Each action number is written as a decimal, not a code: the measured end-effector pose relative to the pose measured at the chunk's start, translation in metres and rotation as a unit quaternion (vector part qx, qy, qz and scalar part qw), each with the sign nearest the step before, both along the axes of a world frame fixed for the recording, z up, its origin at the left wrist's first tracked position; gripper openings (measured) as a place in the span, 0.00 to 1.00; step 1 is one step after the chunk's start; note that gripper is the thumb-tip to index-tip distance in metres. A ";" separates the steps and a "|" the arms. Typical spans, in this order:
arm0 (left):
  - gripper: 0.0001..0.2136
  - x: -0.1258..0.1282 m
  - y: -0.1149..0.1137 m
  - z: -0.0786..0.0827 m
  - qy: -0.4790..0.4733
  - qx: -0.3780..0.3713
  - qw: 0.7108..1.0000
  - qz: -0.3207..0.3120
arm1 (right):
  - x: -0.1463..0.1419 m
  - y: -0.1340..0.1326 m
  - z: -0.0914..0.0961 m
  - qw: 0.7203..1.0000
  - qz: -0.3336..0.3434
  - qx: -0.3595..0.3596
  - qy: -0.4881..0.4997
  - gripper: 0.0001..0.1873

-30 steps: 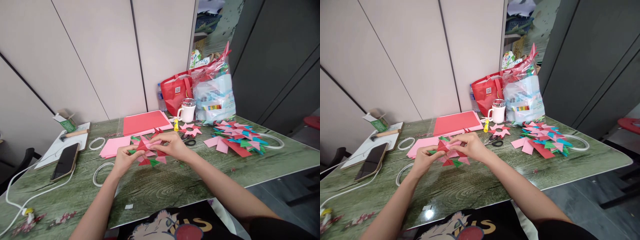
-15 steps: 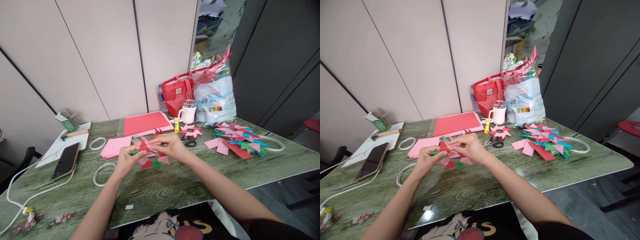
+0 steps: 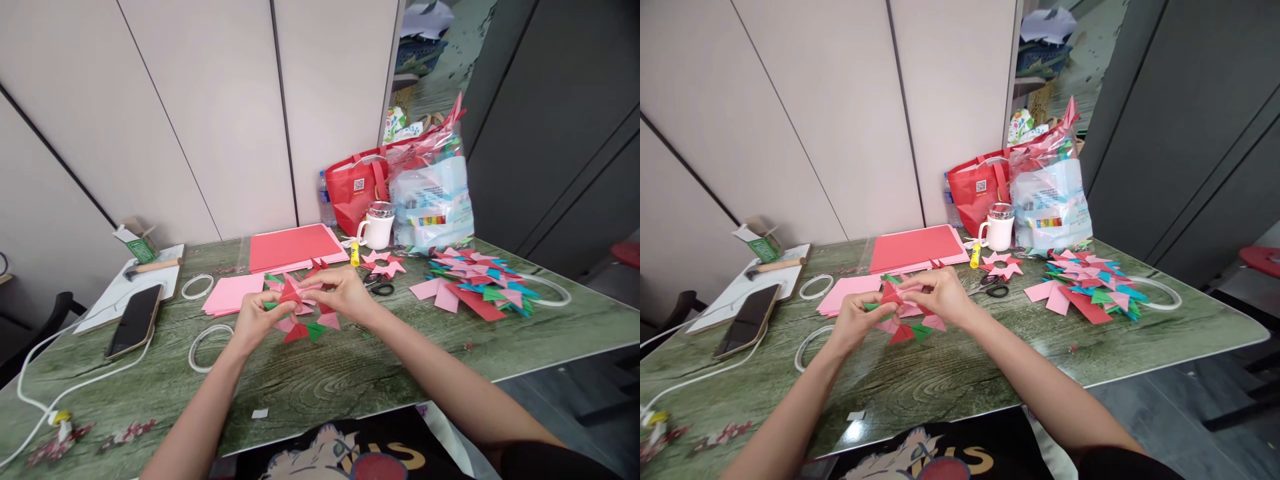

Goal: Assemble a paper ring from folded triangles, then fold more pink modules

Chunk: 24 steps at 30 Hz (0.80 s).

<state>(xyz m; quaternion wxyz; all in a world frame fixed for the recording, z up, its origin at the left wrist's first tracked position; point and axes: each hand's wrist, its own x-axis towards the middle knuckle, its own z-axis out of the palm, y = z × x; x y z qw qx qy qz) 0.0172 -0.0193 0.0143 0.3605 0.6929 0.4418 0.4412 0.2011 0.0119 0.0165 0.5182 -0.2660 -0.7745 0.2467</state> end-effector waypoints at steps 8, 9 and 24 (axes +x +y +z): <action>0.10 0.001 -0.001 0.005 -0.011 -0.005 1.000 -0.016 | -0.001 0.000 0.001 1.000 -0.001 -0.027 -0.002 0.07; 0.10 0.001 -0.001 0.005 -0.013 -0.006 1.000 -0.018 | -0.001 0.000 0.001 1.000 -0.002 -0.030 -0.003 0.07; 0.10 0.002 0.000 0.004 -0.005 -0.007 1.000 -0.019 | -0.001 0.001 -0.001 0.999 -0.005 -0.052 -0.009 0.08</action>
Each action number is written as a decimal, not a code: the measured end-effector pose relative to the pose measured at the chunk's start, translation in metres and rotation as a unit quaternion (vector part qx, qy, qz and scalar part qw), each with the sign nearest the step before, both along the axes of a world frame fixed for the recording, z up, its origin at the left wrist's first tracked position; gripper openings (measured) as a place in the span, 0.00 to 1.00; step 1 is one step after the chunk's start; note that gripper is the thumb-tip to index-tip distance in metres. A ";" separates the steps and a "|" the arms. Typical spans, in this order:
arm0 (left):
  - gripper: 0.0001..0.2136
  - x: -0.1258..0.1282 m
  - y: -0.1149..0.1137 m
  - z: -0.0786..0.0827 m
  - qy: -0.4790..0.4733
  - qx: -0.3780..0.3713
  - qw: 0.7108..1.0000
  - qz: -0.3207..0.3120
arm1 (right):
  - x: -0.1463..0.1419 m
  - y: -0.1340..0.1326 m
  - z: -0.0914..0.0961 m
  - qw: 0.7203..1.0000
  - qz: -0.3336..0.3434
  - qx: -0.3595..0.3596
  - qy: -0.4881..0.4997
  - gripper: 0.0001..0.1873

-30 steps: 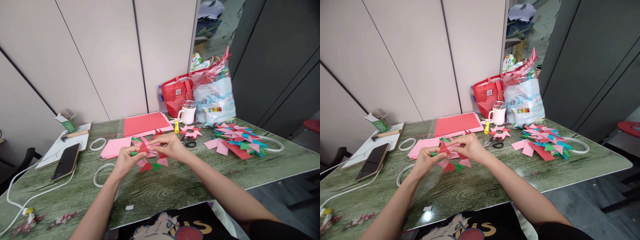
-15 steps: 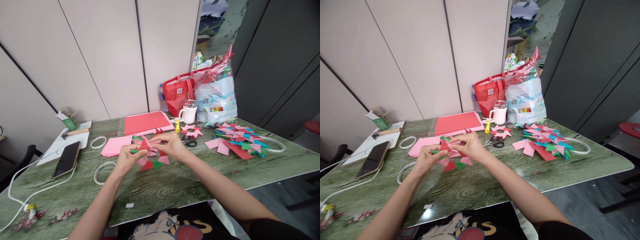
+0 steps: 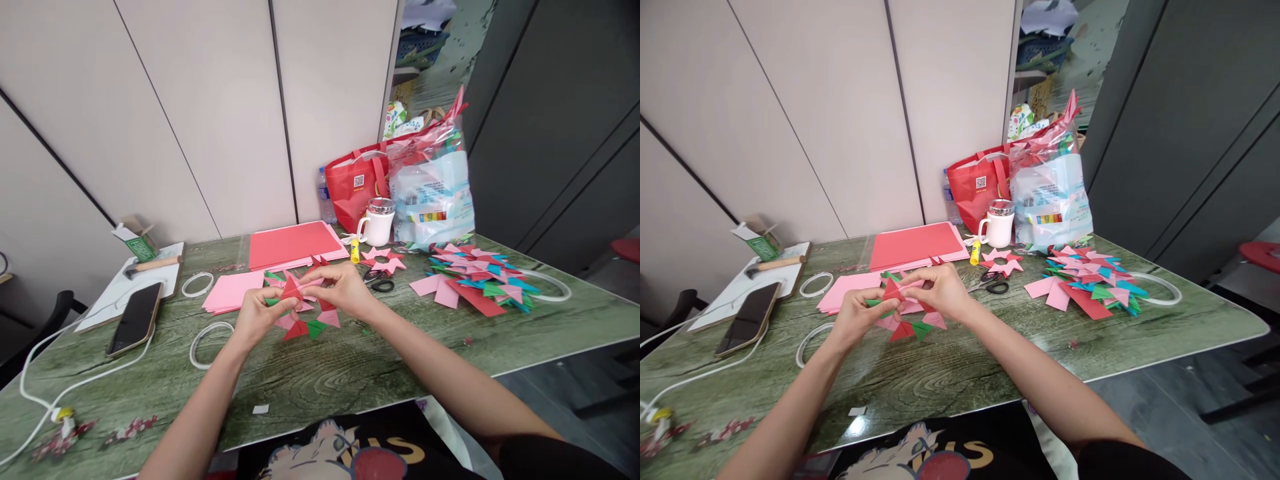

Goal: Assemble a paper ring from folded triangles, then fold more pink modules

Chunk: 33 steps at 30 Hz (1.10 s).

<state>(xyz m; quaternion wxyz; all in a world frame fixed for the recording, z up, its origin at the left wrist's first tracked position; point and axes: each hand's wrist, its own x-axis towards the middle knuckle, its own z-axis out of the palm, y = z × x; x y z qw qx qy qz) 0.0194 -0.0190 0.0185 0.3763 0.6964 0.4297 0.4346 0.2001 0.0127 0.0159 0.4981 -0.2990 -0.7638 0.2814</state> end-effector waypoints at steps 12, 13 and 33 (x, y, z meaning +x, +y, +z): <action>0.12 0.005 0.003 -0.006 -0.238 -0.081 0.965 0.075 | 0.014 0.007 0.000 0.998 0.005 0.041 0.044 0.26; 0.13 0.004 0.004 -0.006 -0.253 -0.091 0.961 0.073 | 0.014 0.010 -0.003 0.999 0.005 0.027 0.044 0.25; 0.07 -0.002 0.003 -0.010 -0.061 -0.029 0.998 0.002 | 0.003 0.005 -0.011 0.999 0.002 -0.025 0.037 0.07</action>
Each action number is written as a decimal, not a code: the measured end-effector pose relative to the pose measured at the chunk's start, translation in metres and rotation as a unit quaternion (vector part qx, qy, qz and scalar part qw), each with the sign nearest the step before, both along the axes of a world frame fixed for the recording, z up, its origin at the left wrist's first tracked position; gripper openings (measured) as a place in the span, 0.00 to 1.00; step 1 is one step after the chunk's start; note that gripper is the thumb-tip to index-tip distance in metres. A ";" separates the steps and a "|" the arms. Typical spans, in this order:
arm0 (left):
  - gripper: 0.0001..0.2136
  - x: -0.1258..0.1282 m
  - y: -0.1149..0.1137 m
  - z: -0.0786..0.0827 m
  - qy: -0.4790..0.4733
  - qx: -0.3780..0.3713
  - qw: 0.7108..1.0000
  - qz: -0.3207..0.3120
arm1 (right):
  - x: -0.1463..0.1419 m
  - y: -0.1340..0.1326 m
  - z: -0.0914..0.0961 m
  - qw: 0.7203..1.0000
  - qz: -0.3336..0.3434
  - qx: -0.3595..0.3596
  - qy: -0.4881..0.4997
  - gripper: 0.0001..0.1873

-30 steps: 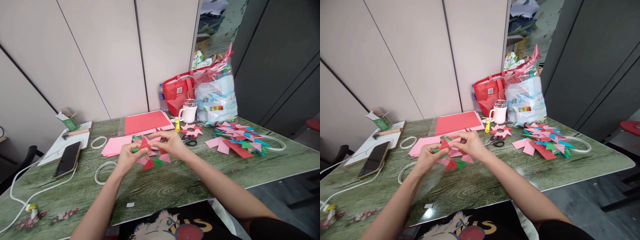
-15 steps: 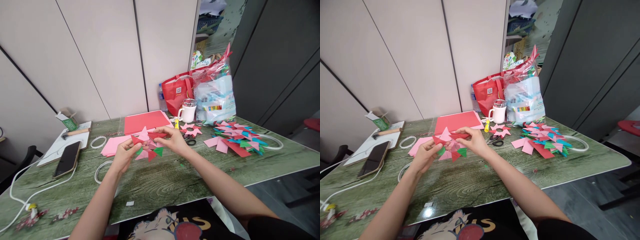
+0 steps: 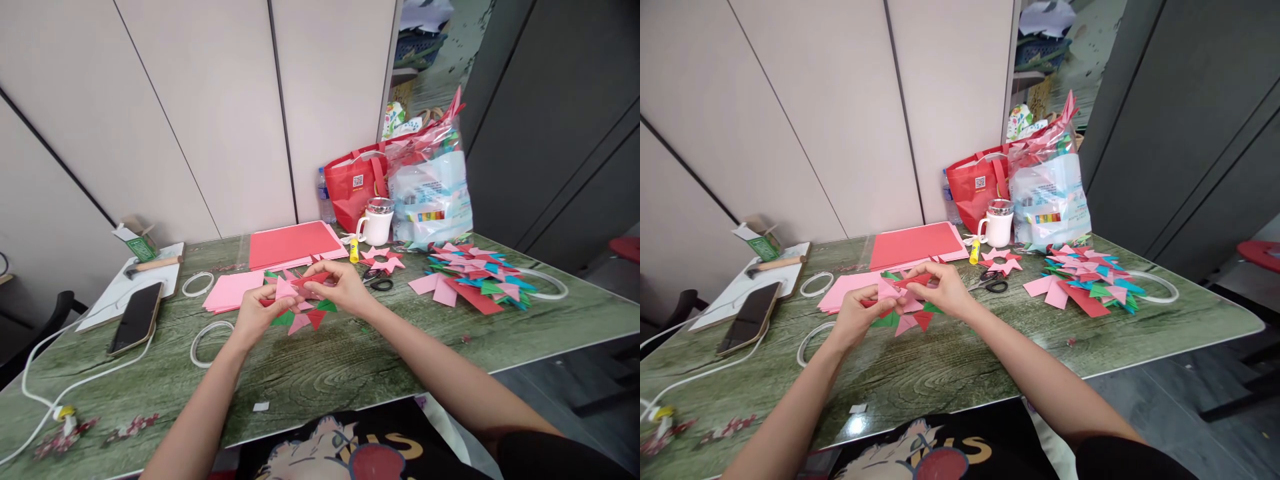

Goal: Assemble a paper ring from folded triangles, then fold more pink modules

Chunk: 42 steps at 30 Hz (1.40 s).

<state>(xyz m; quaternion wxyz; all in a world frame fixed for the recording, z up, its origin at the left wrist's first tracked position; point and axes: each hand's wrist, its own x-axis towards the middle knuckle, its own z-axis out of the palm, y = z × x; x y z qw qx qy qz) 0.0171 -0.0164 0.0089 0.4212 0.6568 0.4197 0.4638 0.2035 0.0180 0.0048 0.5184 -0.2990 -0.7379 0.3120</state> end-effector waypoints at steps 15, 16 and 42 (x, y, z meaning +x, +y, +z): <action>0.07 -0.002 0.002 -0.003 0.008 0.027 0.999 0.039 | 0.003 -0.005 0.008 0.994 0.036 0.102 -0.025 0.09; 0.07 -0.001 0.002 -0.003 0.009 0.026 0.999 0.040 | 0.003 -0.005 0.008 0.994 0.036 0.102 -0.023 0.09; 0.05 0.000 0.003 -0.006 -0.035 0.025 0.999 0.030 | 0.004 -0.003 0.006 0.987 0.029 0.148 -0.046 0.09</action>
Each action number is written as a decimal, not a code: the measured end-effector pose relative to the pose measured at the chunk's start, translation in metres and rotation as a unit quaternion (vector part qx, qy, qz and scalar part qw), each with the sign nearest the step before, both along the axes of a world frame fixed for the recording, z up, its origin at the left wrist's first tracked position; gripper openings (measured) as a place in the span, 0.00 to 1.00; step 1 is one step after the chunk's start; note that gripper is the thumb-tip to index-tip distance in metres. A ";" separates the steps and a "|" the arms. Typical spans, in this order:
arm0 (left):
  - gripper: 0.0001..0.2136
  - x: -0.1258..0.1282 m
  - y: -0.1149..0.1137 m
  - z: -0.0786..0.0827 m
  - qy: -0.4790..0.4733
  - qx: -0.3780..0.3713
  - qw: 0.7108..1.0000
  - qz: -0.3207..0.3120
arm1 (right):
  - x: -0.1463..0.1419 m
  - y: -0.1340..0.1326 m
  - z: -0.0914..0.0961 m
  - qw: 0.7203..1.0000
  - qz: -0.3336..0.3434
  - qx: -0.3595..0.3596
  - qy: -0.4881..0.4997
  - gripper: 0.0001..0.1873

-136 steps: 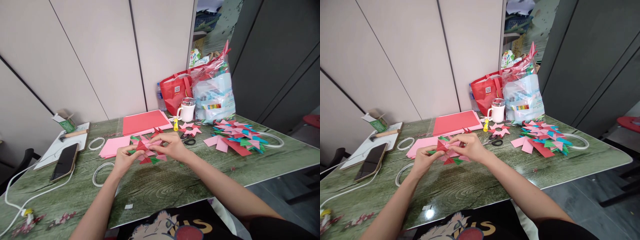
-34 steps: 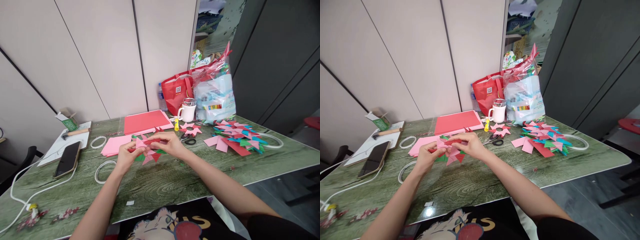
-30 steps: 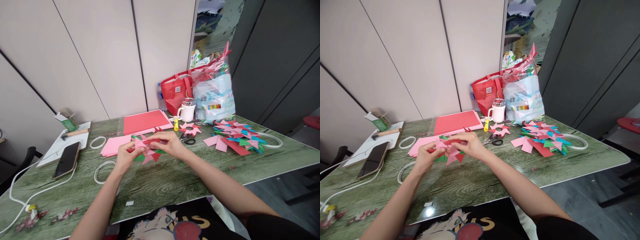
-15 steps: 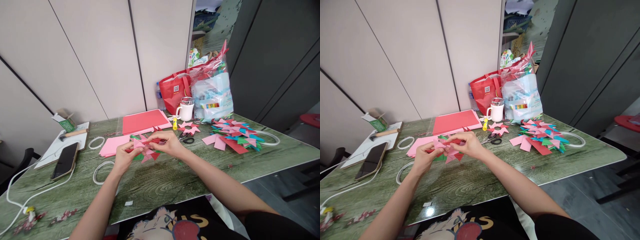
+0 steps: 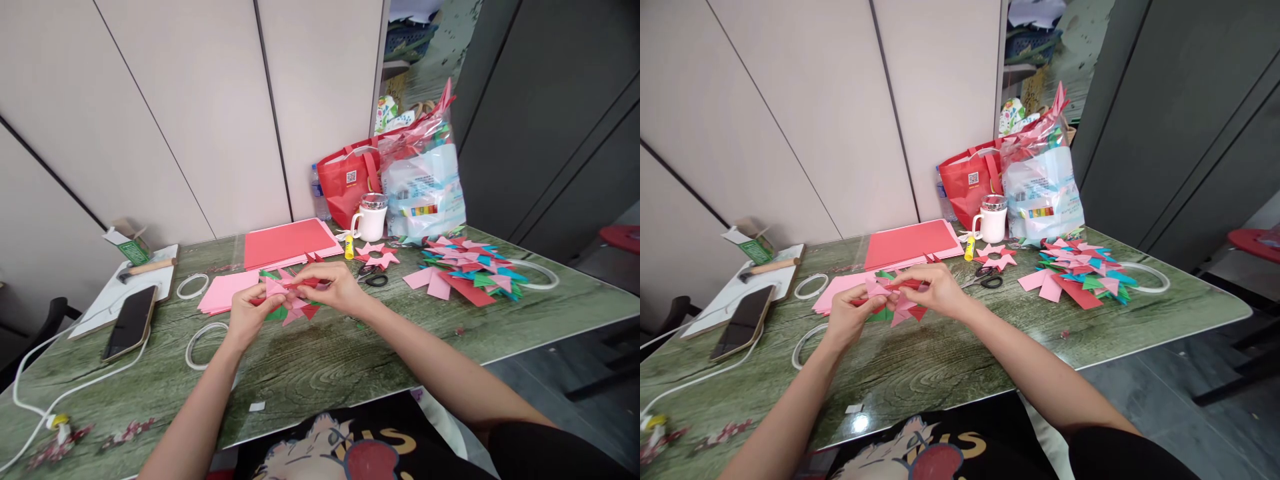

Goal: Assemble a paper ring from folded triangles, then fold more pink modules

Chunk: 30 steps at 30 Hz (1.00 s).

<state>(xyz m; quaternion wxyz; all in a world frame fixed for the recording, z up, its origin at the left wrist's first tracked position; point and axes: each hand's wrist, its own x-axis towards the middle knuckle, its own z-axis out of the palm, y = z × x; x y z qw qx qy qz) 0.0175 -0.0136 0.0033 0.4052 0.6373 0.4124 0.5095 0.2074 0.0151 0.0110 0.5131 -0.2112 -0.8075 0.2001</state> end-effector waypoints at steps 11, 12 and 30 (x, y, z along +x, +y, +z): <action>0.06 0.001 0.001 0.000 -0.003 0.004 1.000 0.024 | -0.003 0.002 -0.006 1.000 0.014 0.025 0.010 0.10; 0.06 0.001 0.001 -0.001 -0.003 0.006 1.000 0.027 | -0.004 0.002 -0.007 0.999 0.015 0.030 0.013 0.10; 0.08 0.002 0.001 -0.003 -0.013 0.030 0.998 0.062 | -0.007 -0.002 -0.008 0.998 -0.006 0.065 0.025 0.11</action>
